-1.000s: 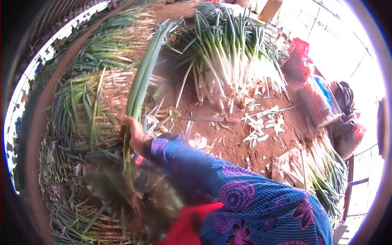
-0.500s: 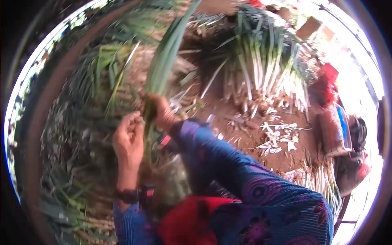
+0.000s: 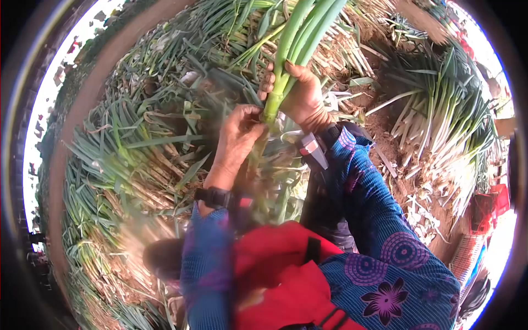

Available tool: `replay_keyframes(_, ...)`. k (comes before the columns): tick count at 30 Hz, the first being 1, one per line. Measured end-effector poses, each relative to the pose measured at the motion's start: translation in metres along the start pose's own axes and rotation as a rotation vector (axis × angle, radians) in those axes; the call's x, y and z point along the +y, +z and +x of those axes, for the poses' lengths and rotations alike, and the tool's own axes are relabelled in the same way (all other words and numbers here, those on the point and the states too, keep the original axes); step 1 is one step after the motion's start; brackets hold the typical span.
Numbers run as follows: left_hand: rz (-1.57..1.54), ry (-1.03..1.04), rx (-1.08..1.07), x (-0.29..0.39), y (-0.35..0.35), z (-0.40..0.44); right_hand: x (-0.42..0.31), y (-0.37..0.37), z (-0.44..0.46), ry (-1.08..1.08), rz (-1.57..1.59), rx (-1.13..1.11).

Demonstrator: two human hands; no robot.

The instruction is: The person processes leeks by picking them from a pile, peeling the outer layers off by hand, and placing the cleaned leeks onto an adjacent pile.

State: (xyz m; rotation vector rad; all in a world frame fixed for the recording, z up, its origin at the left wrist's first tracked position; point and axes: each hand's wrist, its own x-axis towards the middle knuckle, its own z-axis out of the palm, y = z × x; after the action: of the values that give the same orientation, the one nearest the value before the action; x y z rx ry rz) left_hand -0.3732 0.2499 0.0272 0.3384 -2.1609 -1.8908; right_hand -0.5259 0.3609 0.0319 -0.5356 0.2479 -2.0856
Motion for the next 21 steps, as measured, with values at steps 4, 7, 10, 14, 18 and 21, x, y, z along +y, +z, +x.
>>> replay_keyframes(4, -0.075, -0.039, -0.076, -0.002, -0.007, -0.003, 0.003, 0.001, 0.000, 0.086, -0.014, -0.029)
replay_keyframes(7, -0.027, -0.002, -0.092, -0.011, -0.007, -0.003, 0.008, -0.003, 0.003, 0.132, -0.006, -0.040)
replay_keyframes(10, 0.015, -0.012, -0.065, -0.010, -0.005, -0.005, 0.012, -0.005, 0.007, 0.141, 0.013, -0.034)
replay_keyframes(14, 0.026, 0.004, -0.037, -0.010, -0.004, -0.005, 0.015, -0.008, 0.010, 0.120, -0.023, 0.035)
replay_keyframes(18, 0.042, 0.111, 0.000, -0.025, 0.001, -0.005, 0.019, -0.008, 0.011, 0.118, -0.073, 0.133)
replay_keyframes(21, 0.064, 0.028, 0.072, -0.024, 0.004, -0.011, 0.021, -0.005, 0.014, 0.093, -0.130, 0.200)
